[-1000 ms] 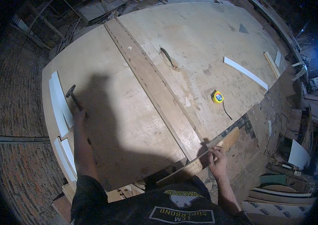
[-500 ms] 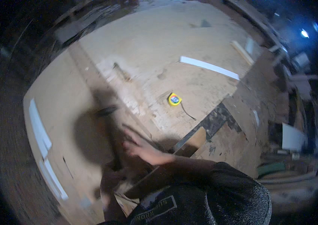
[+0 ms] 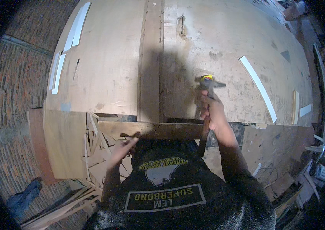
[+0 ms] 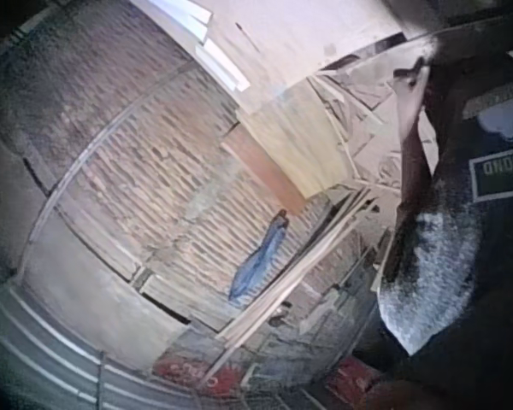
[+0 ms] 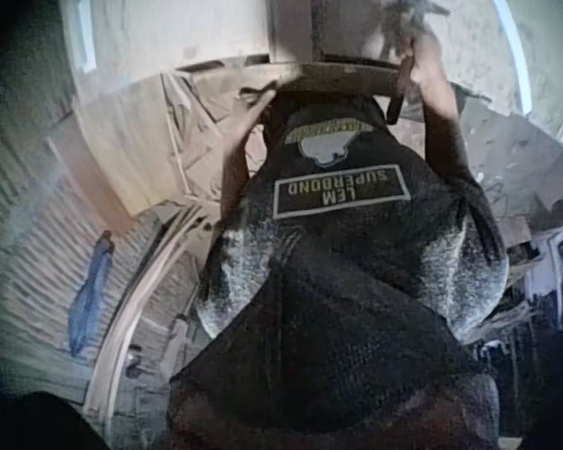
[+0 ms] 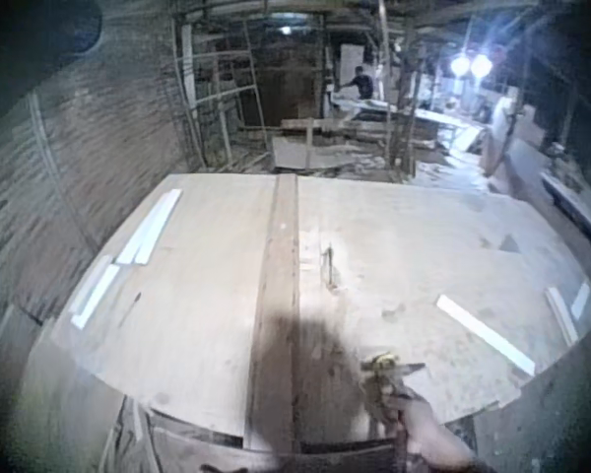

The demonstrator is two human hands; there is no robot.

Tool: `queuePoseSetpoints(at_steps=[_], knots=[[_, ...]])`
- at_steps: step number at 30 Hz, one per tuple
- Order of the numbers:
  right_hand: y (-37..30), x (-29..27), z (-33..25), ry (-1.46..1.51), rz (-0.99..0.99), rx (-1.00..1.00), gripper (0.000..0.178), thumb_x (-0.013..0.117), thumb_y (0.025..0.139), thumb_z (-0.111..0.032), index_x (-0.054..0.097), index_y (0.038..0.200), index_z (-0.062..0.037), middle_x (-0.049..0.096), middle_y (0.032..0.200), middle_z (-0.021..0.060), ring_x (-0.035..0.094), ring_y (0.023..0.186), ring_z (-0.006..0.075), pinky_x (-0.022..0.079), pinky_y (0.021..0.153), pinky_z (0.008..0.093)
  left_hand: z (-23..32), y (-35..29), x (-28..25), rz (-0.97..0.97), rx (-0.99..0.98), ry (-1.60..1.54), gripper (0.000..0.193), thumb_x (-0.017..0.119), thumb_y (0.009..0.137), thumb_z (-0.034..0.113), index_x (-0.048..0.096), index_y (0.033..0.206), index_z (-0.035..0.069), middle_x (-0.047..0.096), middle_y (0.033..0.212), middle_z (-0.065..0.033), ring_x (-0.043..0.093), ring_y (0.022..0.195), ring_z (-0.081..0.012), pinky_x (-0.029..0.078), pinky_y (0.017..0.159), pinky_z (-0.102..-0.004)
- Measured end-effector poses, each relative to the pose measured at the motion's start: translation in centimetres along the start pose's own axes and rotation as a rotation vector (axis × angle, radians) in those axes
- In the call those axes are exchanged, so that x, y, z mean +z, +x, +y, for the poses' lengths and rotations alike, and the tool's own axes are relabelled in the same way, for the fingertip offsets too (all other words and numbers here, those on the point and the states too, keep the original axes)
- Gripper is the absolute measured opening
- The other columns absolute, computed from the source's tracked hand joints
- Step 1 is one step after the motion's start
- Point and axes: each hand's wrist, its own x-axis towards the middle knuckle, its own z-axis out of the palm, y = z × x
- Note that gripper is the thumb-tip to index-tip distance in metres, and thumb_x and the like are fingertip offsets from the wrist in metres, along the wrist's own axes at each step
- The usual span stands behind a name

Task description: The person measures, hammers, and assembles white wooden pieces using a hammer, tape measure, and a pneumatic nail gun in a workshop.

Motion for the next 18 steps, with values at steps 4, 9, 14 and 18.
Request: queuePoseSetpoints(at_steps=[4, 9, 14, 18], knots=[[-3.0, 5.5, -4.0, -0.203, -0.243, -0.143, 0.024, 0.059, 0.100, -0.013, 0.061, 0.124, -0.0102, 0.048, 0.070, -0.0045, 0.040, 0.048, 0.0082, 0.034, 0.046, 0.0267, -4.7, 2.2, 4.8, -0.097, -0.130, -0.025, 0.069, 0.077, 0.086, 0.065, 0.076, 0.087, -0.003, 0.070, 0.071, -0.0085, 0.062, 0.060, -0.0142, 0.051, 0.059, -0.0302], [-0.7, 3.6, 0.6, -0.679, -0.316, -0.288, 0.014, 0.058, 0.104, -0.015, 0.065, 0.113, -0.0086, 0.052, 0.069, -0.0052, 0.044, 0.049, 0.0047, 0.032, 0.044, 0.0234, -6.2, 4.0, 6.4, -0.154, -0.162, -0.310, 0.074, 0.078, 0.088, 0.063, 0.071, 0.109, -0.007, 0.073, 0.088, -0.0125, 0.066, 0.072, -0.0167, 0.054, 0.066, -0.0313], [2.3, 2.3, 5.4, -0.841, -0.258, -0.415, 0.019, 0.058, 0.107, -0.023, 0.066, 0.111, -0.0059, 0.052, 0.068, -0.0043, 0.047, 0.054, 0.0067, 0.036, 0.050, 0.0252, -2.6, 1.9, 7.9, -0.125, -0.121, -0.812, 0.056, 0.070, 0.100, 0.047, 0.061, 0.122, -0.004, 0.070, 0.103, -0.0114, 0.067, 0.088, -0.0197, 0.055, 0.073, -0.0324], [6.2, 2.0, 6.1, -0.985, -0.211, -0.640, 0.027, 0.057, 0.107, -0.021, 0.064, 0.122, -0.0001, 0.059, 0.069, 0.0037, 0.057, 0.063, 0.0145, 0.045, 0.060, 0.0318, -0.9, 2.6, 9.5, -0.054, -0.238, -0.957, 0.053, 0.072, 0.099, 0.043, 0.061, 0.124, -0.002, 0.071, 0.104, -0.0117, 0.069, 0.089, -0.0211, 0.057, 0.075, -0.0341]])
